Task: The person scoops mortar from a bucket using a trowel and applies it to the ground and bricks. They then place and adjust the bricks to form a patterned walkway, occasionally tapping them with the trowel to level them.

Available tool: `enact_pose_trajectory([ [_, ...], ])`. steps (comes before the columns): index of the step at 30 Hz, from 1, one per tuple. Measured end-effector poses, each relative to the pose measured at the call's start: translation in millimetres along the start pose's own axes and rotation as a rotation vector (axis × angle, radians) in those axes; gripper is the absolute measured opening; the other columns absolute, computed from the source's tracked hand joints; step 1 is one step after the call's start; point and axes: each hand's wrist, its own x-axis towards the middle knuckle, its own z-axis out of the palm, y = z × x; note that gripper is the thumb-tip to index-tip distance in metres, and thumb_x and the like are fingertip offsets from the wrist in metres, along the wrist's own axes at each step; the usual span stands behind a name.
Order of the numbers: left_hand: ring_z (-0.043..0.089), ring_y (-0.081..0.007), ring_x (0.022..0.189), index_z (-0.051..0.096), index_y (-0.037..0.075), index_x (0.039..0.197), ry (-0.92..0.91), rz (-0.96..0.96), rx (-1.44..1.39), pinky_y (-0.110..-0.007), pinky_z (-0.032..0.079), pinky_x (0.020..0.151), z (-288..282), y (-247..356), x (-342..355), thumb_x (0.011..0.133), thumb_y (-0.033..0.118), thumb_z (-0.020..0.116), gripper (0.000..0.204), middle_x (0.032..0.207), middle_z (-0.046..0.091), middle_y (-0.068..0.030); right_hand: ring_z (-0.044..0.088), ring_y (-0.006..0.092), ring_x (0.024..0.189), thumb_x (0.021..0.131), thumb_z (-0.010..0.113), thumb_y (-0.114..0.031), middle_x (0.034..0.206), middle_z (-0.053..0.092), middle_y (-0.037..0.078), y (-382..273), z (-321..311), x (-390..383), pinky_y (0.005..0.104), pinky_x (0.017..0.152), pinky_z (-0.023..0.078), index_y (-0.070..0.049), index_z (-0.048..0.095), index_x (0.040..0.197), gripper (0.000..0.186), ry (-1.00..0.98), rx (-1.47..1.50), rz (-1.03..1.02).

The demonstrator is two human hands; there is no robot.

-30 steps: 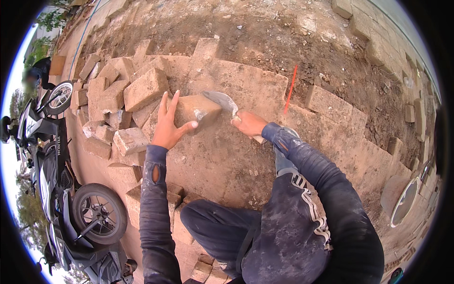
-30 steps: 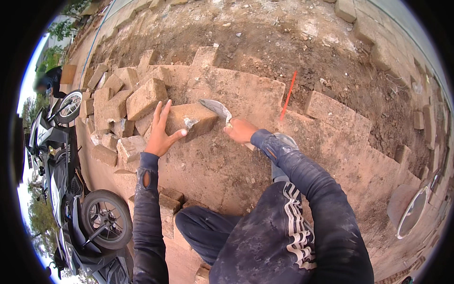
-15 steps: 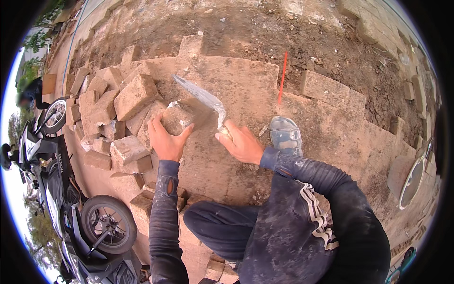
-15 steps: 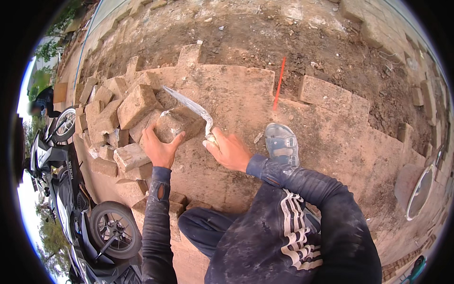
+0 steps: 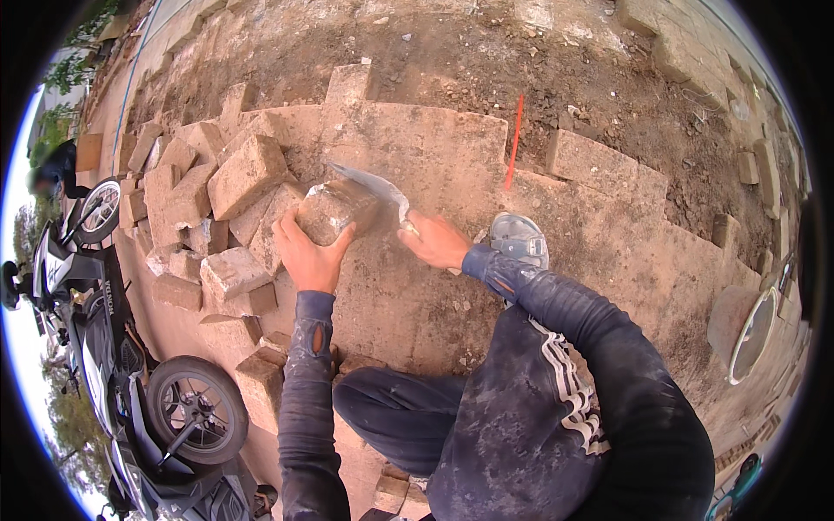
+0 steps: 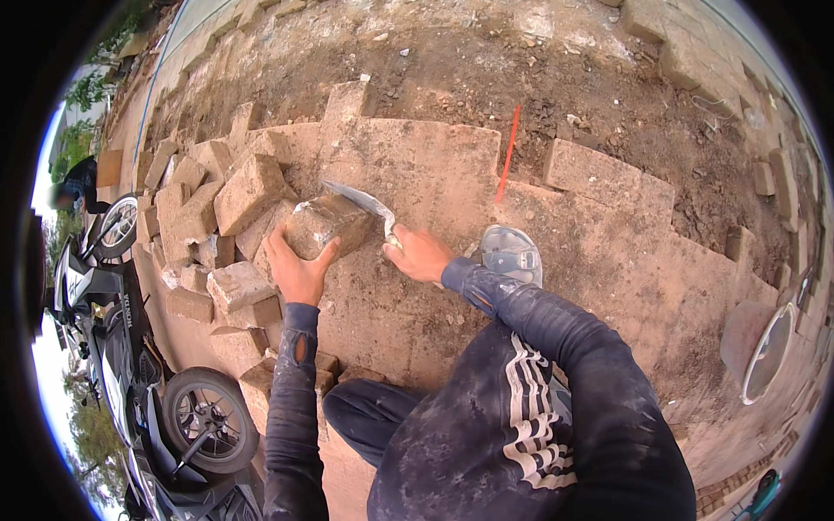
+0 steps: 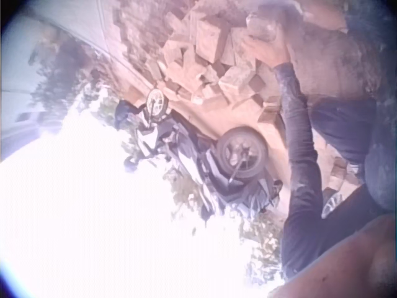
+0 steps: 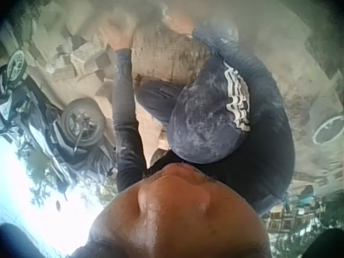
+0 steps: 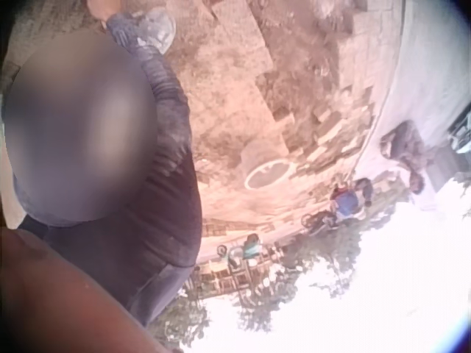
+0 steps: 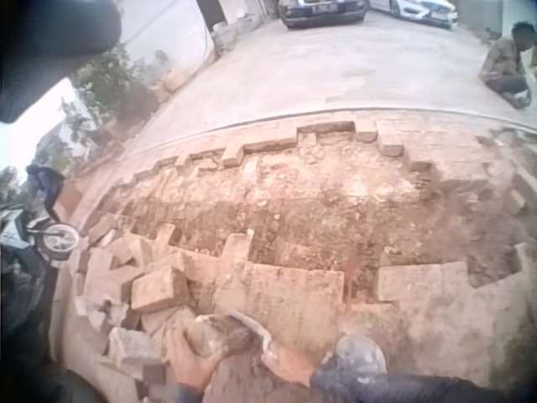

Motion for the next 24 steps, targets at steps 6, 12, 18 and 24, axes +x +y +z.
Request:
enact_pose_trajectory([
  [6,0.054,-0.0397,0.111,0.047,-0.003,0.13,-0.041,-0.076,-0.069,-0.048,0.046,0.095,-7,-1,-4,0.068,0.046,0.091,0.091,0.119,0.048,-0.0203,0.068,0.0446,0.081,0.098,0.054,-0.037,0.088,0.067,0.03,-2,-1,-3,0.0531,0.075,0.052,0.005,0.057,0.114,0.045,-0.066,0.055,0.108],
  [12,0.052,-0.0308,0.126,0.04,-0.001,0.141,0.001,-0.242,-0.616,-0.043,0.046,0.105,13,-29,-33,0.071,0.025,0.092,0.091,0.139,0.048,-0.0198,0.068,0.0438,0.077,0.096,0.056,-0.035,0.077,0.068,0.024,-6,-22,-3,0.0492,0.067,0.053,0.003,0.058,0.114,0.042,-0.221,0.078,0.303],
  [18,0.061,-0.0279,0.12,0.044,0.0,0.141,-0.074,-0.352,-0.649,-0.04,0.05,0.102,35,-12,-35,0.082,0.023,0.084,0.074,0.13,0.061,-0.0188,0.067,0.0337,0.066,0.094,0.062,-0.027,0.08,0.064,0.017,-42,-64,-56,0.0468,0.057,0.053,-0.004,0.057,0.106,0.026,0.209,-0.331,-0.427],
  [24,0.067,-0.0304,0.111,0.042,0.005,0.147,-0.123,-0.853,-1.709,-0.045,0.057,0.095,76,-54,-50,0.101,0.036,0.055,0.057,0.139,0.058,-0.0161,0.063,0.0281,0.054,0.092,0.063,-0.021,0.081,0.057,0.011,-66,-68,-66,0.0396,0.046,0.049,-0.008,0.055,0.105,0.02,0.016,-0.737,-0.668],
])
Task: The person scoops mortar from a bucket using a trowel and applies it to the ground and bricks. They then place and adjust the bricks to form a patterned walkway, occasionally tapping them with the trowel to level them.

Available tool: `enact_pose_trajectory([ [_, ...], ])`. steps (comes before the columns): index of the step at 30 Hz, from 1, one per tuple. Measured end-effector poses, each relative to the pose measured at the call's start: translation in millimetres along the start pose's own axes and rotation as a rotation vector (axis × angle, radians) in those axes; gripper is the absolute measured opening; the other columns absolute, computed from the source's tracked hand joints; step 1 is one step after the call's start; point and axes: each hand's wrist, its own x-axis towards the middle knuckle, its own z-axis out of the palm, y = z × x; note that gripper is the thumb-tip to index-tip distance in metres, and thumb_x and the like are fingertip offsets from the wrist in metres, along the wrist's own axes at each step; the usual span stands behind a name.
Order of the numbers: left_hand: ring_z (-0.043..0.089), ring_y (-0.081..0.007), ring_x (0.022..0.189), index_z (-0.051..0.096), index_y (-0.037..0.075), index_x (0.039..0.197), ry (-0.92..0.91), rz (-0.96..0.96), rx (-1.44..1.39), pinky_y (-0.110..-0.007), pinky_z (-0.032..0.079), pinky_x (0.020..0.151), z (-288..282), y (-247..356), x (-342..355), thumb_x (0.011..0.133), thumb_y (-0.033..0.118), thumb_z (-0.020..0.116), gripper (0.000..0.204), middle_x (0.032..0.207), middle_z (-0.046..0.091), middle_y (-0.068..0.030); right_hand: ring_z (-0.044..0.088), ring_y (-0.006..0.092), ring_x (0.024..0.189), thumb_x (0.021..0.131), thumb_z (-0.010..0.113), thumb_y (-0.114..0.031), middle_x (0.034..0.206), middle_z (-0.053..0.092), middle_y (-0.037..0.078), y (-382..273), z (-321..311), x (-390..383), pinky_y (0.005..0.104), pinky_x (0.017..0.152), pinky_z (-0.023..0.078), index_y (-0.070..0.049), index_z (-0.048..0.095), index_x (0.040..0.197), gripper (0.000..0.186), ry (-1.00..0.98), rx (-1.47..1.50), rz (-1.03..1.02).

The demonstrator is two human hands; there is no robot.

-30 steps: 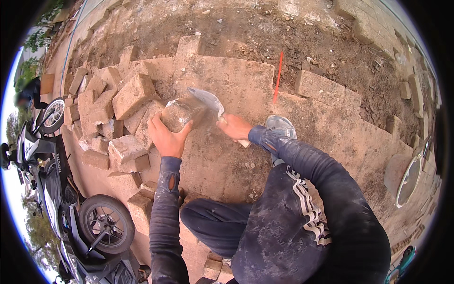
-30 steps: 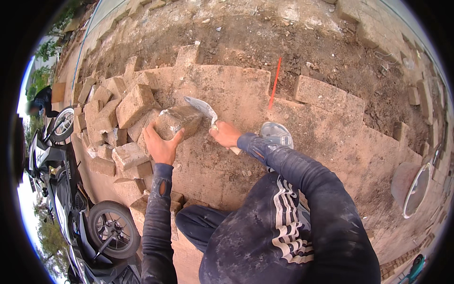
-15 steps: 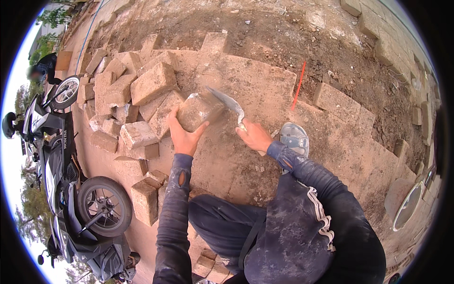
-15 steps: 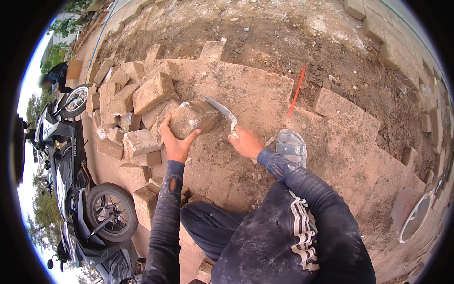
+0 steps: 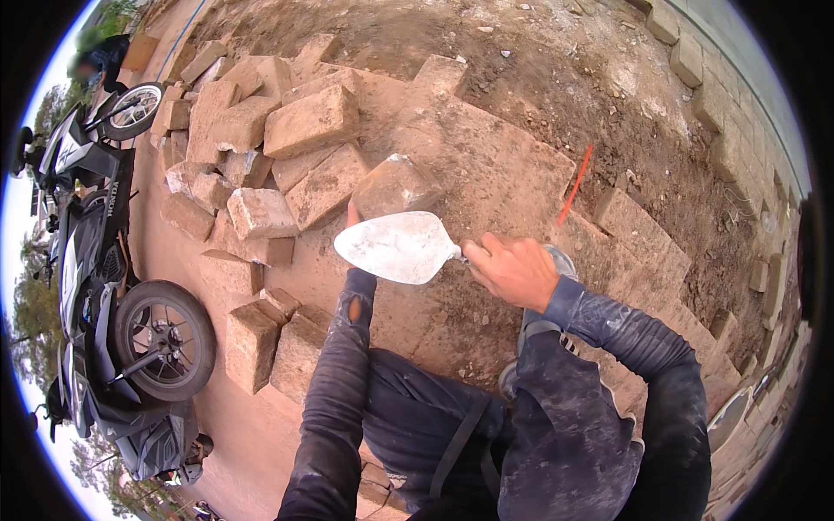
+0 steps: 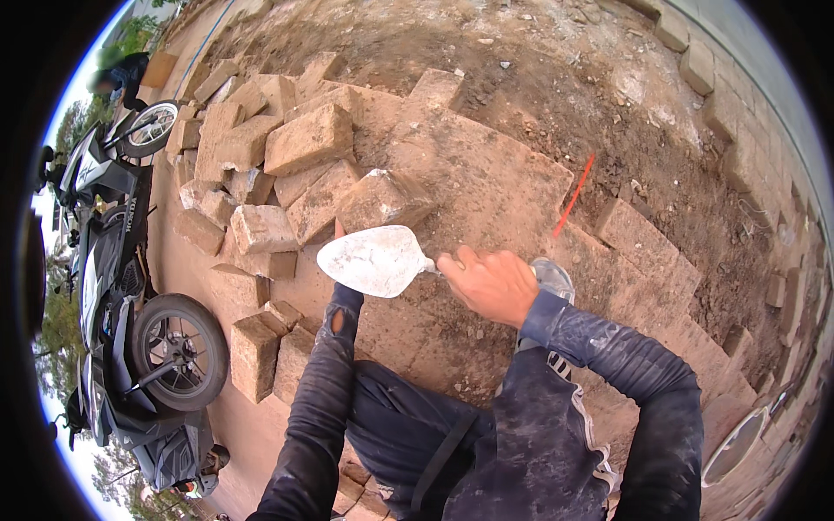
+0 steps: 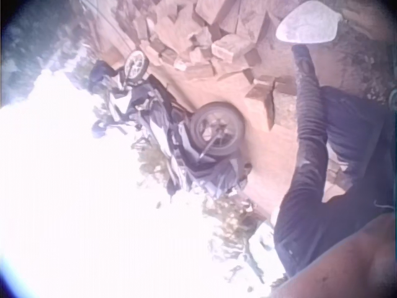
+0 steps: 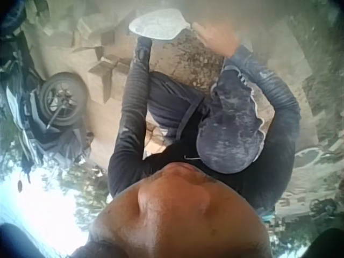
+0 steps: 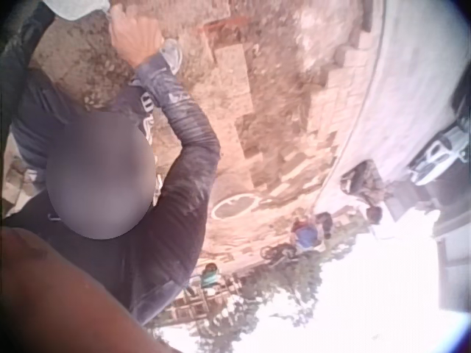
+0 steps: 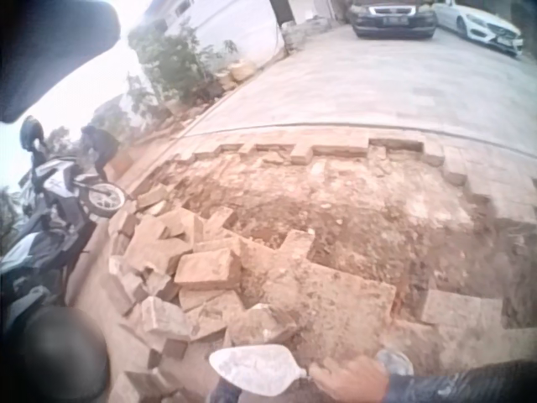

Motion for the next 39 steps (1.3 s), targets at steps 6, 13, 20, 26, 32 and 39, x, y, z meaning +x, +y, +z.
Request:
enact_pose_trajectory([
  [6,0.069,-0.0258,0.106,0.039,0.005,0.148,-0.055,0.069,-0.078,-0.038,0.06,0.086,-25,11,4,0.099,0.022,0.061,0.056,0.13,0.062,-0.015,0.063,0.026,0.057,0.092,0.064,-0.023,0.08,0.054,0.009,-4,-1,12,0.0395,0.048,0.049,-0.009,0.054,0.104,0.021,-0.09,-0.113,-0.023],
  [13,0.063,-0.0232,0.116,0.047,-0.004,0.138,0.068,0.486,0.846,-0.036,0.049,0.099,15,18,-10,0.071,0.018,0.093,0.084,0.129,0.064,-0.0148,0.067,0.0283,0.055,0.09,0.058,-0.013,0.068,0.061,0.011,2,-20,68,0.0404,0.045,0.049,-0.007,0.05,0.094,0.011,-0.004,-0.246,0.106],
  [20,0.061,-0.0223,0.119,0.05,-0.002,0.136,0.032,0.38,0.697,-0.037,0.048,0.103,-37,6,3,0.093,0.007,0.064,0.047,0.126,0.065,-0.0144,0.066,0.0302,0.06,0.09,0.067,-0.029,0.081,0.062,0.011,-14,-19,45,0.044,0.051,0.05,-0.01,0.052,0.102,0.027,-0.168,-0.164,0.03],
  [26,0.053,-0.0286,0.128,0.036,0.0,0.147,0.082,0.388,0.854,-0.041,0.043,0.108,25,44,-27,0.068,0.025,0.093,0.1,0.139,0.054,-0.0203,0.067,0.0435,0.069,0.094,0.059,-0.024,0.075,0.066,0.023,23,-25,87,0.0532,0.062,0.051,-0.003,0.052,0.103,0.024,-0.018,0.014,0.338],
  [32,0.045,-0.0368,0.135,0.033,-0.002,0.149,0.065,0.767,1.691,-0.05,0.034,0.113,99,83,-36,0.061,0.043,0.094,0.116,0.142,0.048,-0.0235,0.066,0.0481,0.077,0.091,0.063,-0.027,0.081,0.067,0.028,37,-5,58,0.0543,0.071,0.05,0.004,0.053,0.115,0.04,0.029,0.416,0.587],
  [39,0.052,-0.0407,0.123,0.043,0.001,0.138,-0.04,0.693,1.779,-0.044,0.044,0.103,75,92,-40,0.064,0.02,0.089,0.089,0.13,0.054,-0.0215,0.066,0.0464,0.078,0.09,0.065,-0.029,0.083,0.067,0.027,35,34,7,0.0509,0.071,0.051,0.002,0.057,0.116,0.041,0.107,0.693,0.722],
])
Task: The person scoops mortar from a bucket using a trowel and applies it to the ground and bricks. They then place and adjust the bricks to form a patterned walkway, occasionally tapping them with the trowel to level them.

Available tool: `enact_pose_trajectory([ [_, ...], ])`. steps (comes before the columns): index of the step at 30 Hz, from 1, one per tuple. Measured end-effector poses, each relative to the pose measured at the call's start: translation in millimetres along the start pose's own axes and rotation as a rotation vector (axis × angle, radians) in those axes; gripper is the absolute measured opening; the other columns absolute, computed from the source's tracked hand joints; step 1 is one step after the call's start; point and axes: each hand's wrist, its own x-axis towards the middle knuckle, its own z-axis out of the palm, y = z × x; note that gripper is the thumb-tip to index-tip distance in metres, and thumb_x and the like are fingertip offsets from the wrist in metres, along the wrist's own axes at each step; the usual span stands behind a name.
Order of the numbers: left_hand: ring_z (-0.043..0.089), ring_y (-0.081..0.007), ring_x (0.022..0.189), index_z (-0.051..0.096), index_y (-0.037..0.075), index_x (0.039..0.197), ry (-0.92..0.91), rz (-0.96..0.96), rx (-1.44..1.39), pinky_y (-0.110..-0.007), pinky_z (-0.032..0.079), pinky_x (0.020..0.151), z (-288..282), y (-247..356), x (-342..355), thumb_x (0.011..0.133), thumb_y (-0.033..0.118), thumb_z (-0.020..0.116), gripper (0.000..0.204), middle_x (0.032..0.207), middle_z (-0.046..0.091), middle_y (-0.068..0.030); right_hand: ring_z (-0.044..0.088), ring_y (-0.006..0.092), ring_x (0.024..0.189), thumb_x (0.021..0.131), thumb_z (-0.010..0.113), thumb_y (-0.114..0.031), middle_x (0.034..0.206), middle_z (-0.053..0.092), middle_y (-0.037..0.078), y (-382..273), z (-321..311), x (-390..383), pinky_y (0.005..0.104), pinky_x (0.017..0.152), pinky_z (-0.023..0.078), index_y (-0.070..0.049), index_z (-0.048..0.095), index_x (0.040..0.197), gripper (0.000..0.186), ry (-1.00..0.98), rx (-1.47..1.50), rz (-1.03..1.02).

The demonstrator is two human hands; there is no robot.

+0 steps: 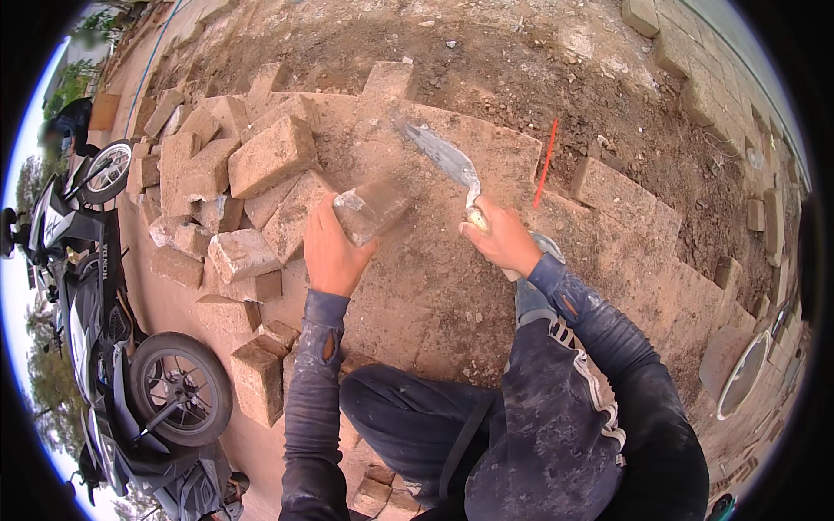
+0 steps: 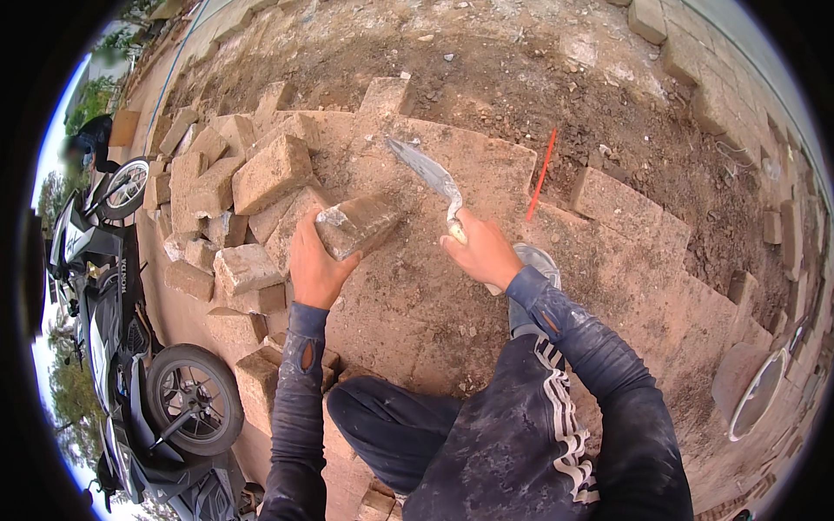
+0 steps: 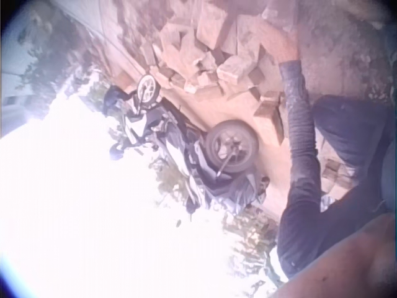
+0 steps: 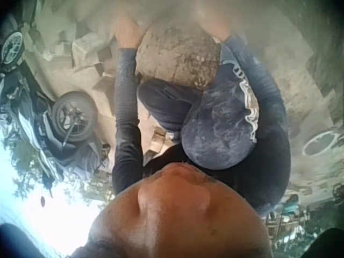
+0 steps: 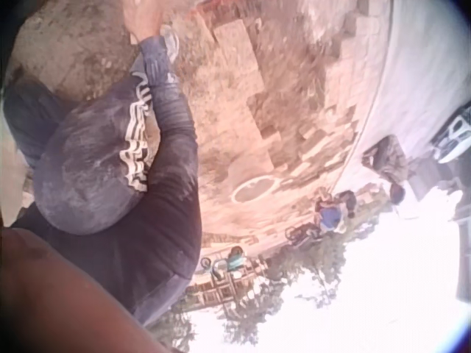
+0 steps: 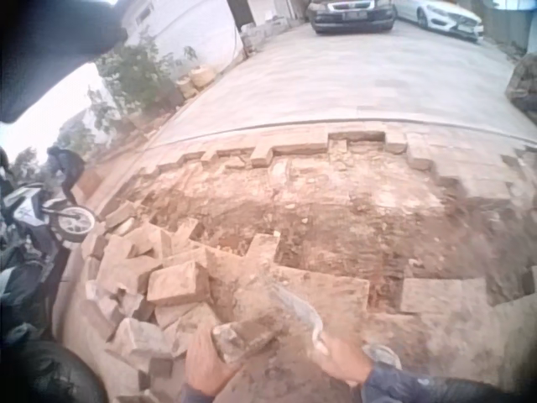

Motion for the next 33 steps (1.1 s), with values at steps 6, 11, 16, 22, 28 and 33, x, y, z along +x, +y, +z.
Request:
enact_pose_trajectory([
  [6,0.058,-0.0358,0.117,0.043,0.001,0.137,0.053,-0.243,-0.176,-0.043,0.047,0.1,0,-39,-70,0.063,0.016,0.091,0.089,0.126,0.057,-0.0205,0.065,0.0267,0.058,0.092,0.067,-0.032,0.074,0.065,0.016,32,9,-14,0.0403,0.059,0.051,0.001,0.06,0.112,0.039,-0.191,0.251,0.216],
  [11,0.06,-0.0276,0.106,0.042,0.001,0.135,0.05,-0.399,-0.285,-0.039,0.047,0.097,11,-101,-118,0.067,0.022,0.092,0.087,0.117,0.059,-0.0163,0.063,0.0226,0.052,0.094,0.066,-0.033,0.072,0.063,0.014,-1,25,-1,0.038,0.054,0.05,0.001,0.059,0.112,0.039,-0.363,0.275,0.187],
  [16,0.056,-0.0276,0.109,0.041,0.0,0.135,0.103,-0.442,-0.297,-0.039,0.045,0.099,39,-109,-151,0.068,0.028,0.094,0.09,0.119,0.056,-0.0165,0.067,0.044,0.086,0.09,0.06,-0.032,0.09,0.068,0.026,-7,51,7,0.0531,0.076,0.051,0.0,0.06,0.111,0.038,-0.257,0.072,-0.074],
  [22,0.056,-0.0279,0.112,0.041,-0.001,0.136,0.09,-0.442,-0.29,-0.039,0.044,0.1,51,-108,-157,0.069,0.031,0.094,0.091,0.121,0.055,-0.0168,0.067,0.0452,0.088,0.089,0.058,-0.03,0.092,0.068,0.029,4,70,21,0.0532,0.078,0.051,0.003,0.06,0.109,0.039,-0.477,-0.112,0.015],
  [28,0.059,-0.034,0.115,0.04,0.0,0.138,0.111,-0.469,-0.304,-0.042,0.047,0.1,36,-112,-151,0.066,0.028,0.093,0.094,0.125,0.057,-0.0217,0.068,0.0379,0.068,0.09,0.058,-0.027,0.08,0.067,0.021,-1,69,33,0.0481,0.067,0.055,0.005,0.057,0.107,0.037,-0.512,-0.106,-0.046],
  [33,0.056,-0.0378,0.119,0.042,0.002,0.137,0.16,-0.412,-0.322,-0.044,0.046,0.101,25,-98,-135,0.066,0.029,0.091,0.091,0.126,0.056,-0.0208,0.055,0.0145,0.044,0.095,0.059,-0.02,0.064,0.055,0.005,8,58,29,0.0324,0.04,0.045,0.003,0.054,0.104,0.025,-0.636,0.065,0.218],
])
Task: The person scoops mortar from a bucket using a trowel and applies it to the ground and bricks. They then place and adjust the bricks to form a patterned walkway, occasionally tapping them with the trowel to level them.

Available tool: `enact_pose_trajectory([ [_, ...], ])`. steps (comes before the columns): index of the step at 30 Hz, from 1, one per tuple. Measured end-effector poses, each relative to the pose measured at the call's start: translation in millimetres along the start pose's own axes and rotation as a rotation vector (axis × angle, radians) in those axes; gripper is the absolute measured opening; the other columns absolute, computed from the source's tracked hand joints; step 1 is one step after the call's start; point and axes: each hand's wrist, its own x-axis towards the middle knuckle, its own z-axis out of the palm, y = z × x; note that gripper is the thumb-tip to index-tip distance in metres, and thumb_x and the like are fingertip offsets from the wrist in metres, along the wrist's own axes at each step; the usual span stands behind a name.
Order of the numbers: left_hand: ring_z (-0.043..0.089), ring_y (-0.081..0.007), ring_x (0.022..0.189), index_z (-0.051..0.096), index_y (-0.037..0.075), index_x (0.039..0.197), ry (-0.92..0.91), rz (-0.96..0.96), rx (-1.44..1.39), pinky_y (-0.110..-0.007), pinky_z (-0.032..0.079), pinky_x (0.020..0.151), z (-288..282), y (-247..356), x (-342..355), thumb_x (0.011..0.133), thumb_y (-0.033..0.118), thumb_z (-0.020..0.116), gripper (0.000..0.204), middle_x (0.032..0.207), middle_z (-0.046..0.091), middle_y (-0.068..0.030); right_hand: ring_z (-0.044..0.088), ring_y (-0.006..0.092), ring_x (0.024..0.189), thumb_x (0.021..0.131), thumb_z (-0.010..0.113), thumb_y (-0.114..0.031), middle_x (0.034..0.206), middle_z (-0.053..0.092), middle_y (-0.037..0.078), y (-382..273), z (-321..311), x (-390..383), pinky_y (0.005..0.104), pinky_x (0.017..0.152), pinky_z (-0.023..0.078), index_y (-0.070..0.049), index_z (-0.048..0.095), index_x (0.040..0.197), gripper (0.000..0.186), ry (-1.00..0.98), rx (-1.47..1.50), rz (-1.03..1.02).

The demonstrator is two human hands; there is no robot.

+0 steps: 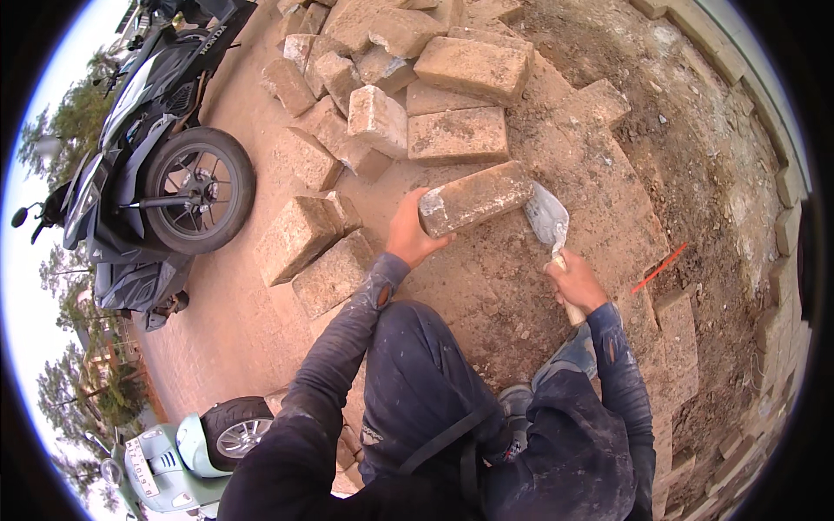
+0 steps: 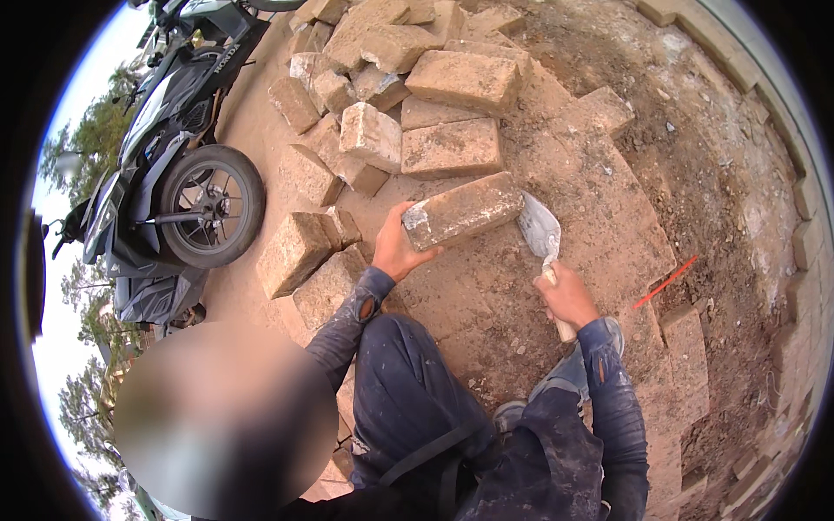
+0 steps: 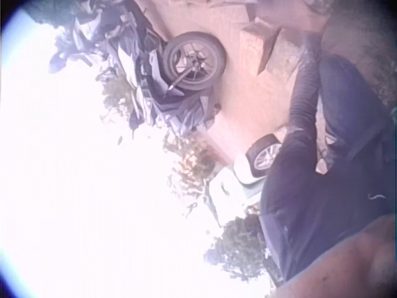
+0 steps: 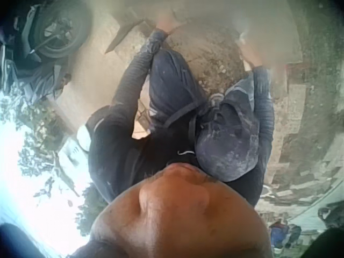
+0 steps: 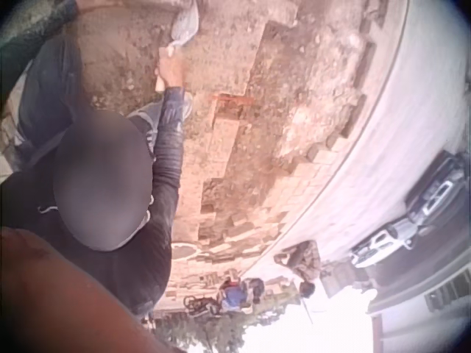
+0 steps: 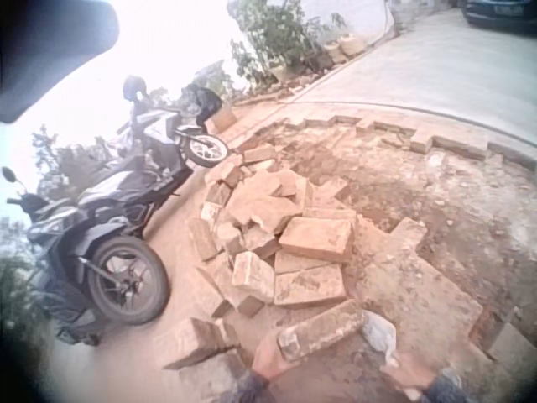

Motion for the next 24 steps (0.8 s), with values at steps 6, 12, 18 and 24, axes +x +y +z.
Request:
enact_pose_trajectory([
  [6,0.057,-0.0387,0.116,0.048,0.003,0.132,0.091,-0.024,0.072,-0.044,0.047,0.099,-24,52,13,0.061,0.03,0.088,0.085,0.123,0.058,-0.0204,0.044,0.0108,0.044,0.096,0.059,-0.018,0.064,0.048,0.001,9,-7,-65,0.027,0.038,0.04,-0.003,0.052,0.109,0.021,0.183,0.376,0.018],
  [12,0.062,-0.0387,0.109,0.053,0.001,0.128,0.061,-0.091,0.175,-0.044,0.049,0.095,-120,70,-14,0.06,0.031,0.087,0.082,0.115,0.063,-0.021,0.046,0.0101,0.045,0.098,0.058,-0.019,0.066,0.049,0.001,43,-32,-135,0.0248,0.039,0.04,-0.008,0.051,0.106,0.016,0.302,0.373,0.109],
  [18,0.065,-0.022,0.104,0.052,-0.007,0.133,0.197,-0.624,-0.379,-0.035,0.052,0.094,-237,43,-108,0.072,0.021,0.086,0.076,0.116,0.066,-0.0155,0.047,0.0133,0.043,0.096,0.06,-0.02,0.065,0.051,0.004,68,-32,-163,0.0276,0.039,0.041,-0.005,0.052,0.103,0.018,0.432,0.4,0.176],
  [24,0.063,-0.025,0.113,0.05,-0.005,0.141,0.359,-0.738,-0.121,-0.036,0.05,0.098,-252,-82,-223,0.078,0.028,0.086,0.079,0.125,0.063,-0.0195,0.049,0.0127,0.046,0.095,0.061,-0.021,0.067,0.052,0.003,30,4,-156,0.0271,0.041,0.041,-0.007,0.053,0.101,0.017,0.337,0.412,0.17],
])
